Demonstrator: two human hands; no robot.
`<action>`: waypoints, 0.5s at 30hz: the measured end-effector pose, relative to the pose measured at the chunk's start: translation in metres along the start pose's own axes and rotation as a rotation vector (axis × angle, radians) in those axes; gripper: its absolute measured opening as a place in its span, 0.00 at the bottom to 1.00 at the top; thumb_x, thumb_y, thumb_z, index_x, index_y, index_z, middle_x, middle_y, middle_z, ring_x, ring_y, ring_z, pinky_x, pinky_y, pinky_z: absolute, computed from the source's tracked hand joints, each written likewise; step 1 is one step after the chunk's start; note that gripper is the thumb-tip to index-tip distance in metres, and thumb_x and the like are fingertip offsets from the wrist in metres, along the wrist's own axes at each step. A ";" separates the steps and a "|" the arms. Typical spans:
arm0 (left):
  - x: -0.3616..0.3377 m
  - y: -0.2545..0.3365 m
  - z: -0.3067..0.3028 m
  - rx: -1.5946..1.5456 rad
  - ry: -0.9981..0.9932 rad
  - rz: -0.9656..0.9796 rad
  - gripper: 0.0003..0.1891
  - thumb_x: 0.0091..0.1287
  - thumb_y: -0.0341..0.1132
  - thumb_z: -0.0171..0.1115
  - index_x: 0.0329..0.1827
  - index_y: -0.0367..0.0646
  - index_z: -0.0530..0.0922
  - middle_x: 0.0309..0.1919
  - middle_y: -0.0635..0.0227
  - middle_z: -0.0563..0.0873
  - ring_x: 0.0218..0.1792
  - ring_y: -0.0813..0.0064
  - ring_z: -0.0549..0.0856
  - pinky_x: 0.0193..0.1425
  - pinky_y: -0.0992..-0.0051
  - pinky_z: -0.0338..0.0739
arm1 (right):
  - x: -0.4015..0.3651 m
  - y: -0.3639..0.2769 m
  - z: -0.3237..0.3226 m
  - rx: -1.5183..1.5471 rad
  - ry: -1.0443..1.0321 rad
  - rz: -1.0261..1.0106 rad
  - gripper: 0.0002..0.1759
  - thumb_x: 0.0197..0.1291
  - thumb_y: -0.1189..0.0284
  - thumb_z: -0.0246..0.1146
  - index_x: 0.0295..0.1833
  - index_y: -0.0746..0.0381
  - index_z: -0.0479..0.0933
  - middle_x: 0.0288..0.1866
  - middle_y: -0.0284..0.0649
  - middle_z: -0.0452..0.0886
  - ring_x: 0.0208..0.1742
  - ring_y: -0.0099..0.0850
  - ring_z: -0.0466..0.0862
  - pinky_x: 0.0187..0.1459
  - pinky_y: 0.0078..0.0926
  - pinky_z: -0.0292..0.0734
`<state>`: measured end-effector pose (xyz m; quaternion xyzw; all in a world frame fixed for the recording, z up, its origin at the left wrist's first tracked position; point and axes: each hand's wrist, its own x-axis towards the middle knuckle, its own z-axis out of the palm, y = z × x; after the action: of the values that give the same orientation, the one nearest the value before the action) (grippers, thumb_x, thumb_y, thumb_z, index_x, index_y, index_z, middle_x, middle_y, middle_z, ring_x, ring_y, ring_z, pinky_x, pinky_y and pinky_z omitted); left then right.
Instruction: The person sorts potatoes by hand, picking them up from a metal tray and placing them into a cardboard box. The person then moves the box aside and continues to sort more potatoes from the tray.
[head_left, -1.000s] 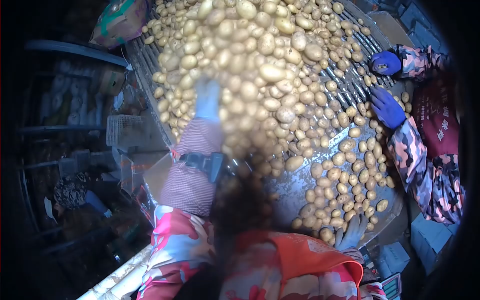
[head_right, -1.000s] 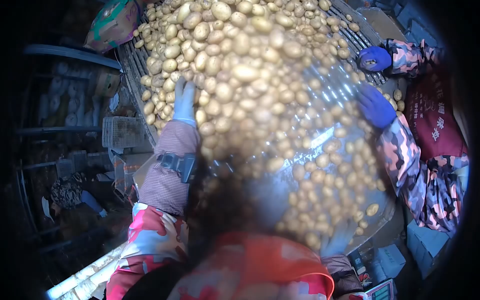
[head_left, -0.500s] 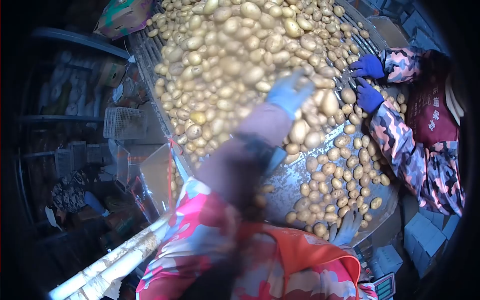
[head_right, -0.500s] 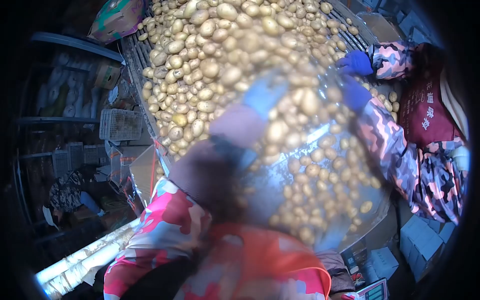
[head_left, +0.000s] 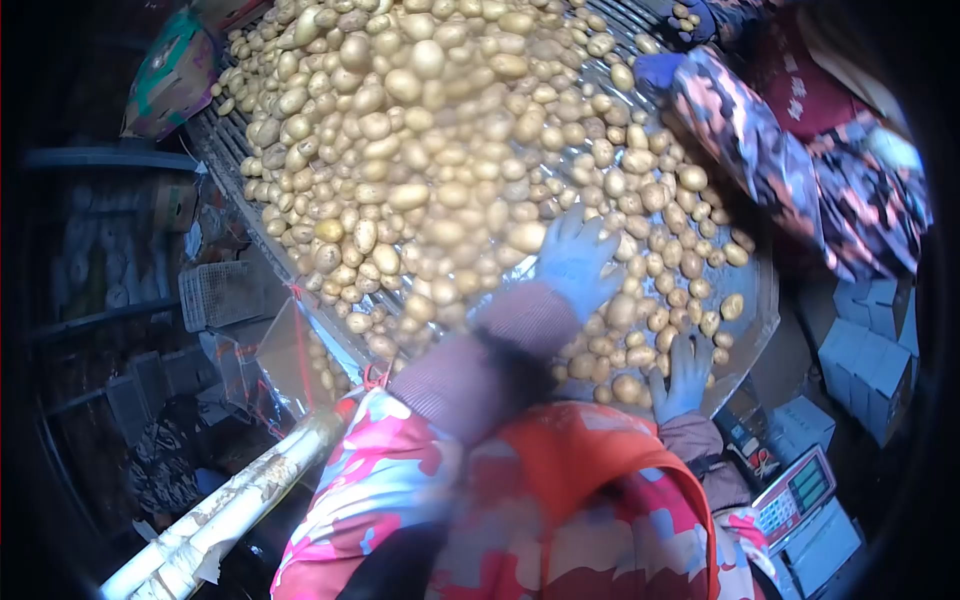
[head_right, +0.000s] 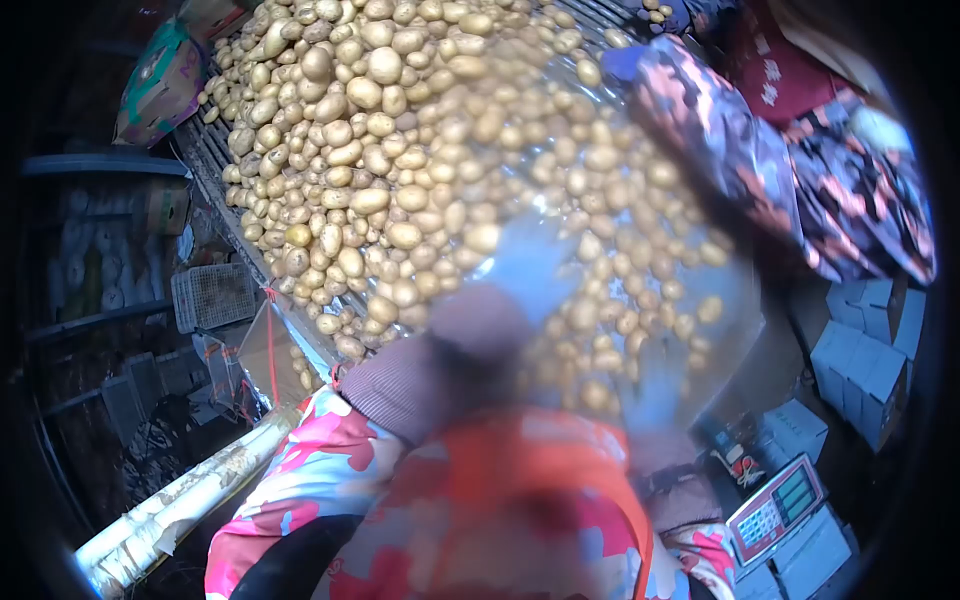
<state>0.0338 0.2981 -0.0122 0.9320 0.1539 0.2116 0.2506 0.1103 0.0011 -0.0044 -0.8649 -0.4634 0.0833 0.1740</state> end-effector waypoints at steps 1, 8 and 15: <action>-0.016 0.011 -0.012 0.040 0.000 0.016 0.20 0.62 0.50 0.69 0.50 0.47 0.87 0.58 0.55 0.82 0.68 0.50 0.74 0.71 0.48 0.67 | -0.007 0.003 0.005 0.001 0.009 -0.003 0.37 0.63 0.61 0.69 0.72 0.69 0.70 0.77 0.59 0.68 0.77 0.64 0.64 0.75 0.62 0.62; -0.019 -0.020 -0.085 -0.218 -0.128 -0.397 0.19 0.67 0.47 0.66 0.55 0.46 0.86 0.58 0.51 0.84 0.59 0.46 0.81 0.64 0.55 0.77 | -0.025 0.014 0.021 0.020 0.101 -0.027 0.36 0.64 0.61 0.70 0.72 0.68 0.72 0.75 0.60 0.70 0.76 0.66 0.65 0.76 0.64 0.58; 0.004 -0.072 -0.085 0.560 -0.214 -0.390 0.39 0.63 0.63 0.62 0.74 0.54 0.75 0.69 0.47 0.78 0.73 0.43 0.69 0.78 0.48 0.63 | -0.030 0.022 0.028 -0.004 0.104 -0.026 0.39 0.62 0.58 0.71 0.75 0.65 0.71 0.76 0.60 0.70 0.78 0.65 0.64 0.78 0.63 0.54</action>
<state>-0.0156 0.3936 0.0180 0.9346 0.3537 0.0107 0.0358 0.1018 -0.0290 -0.0393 -0.8623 -0.4649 0.0350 0.1974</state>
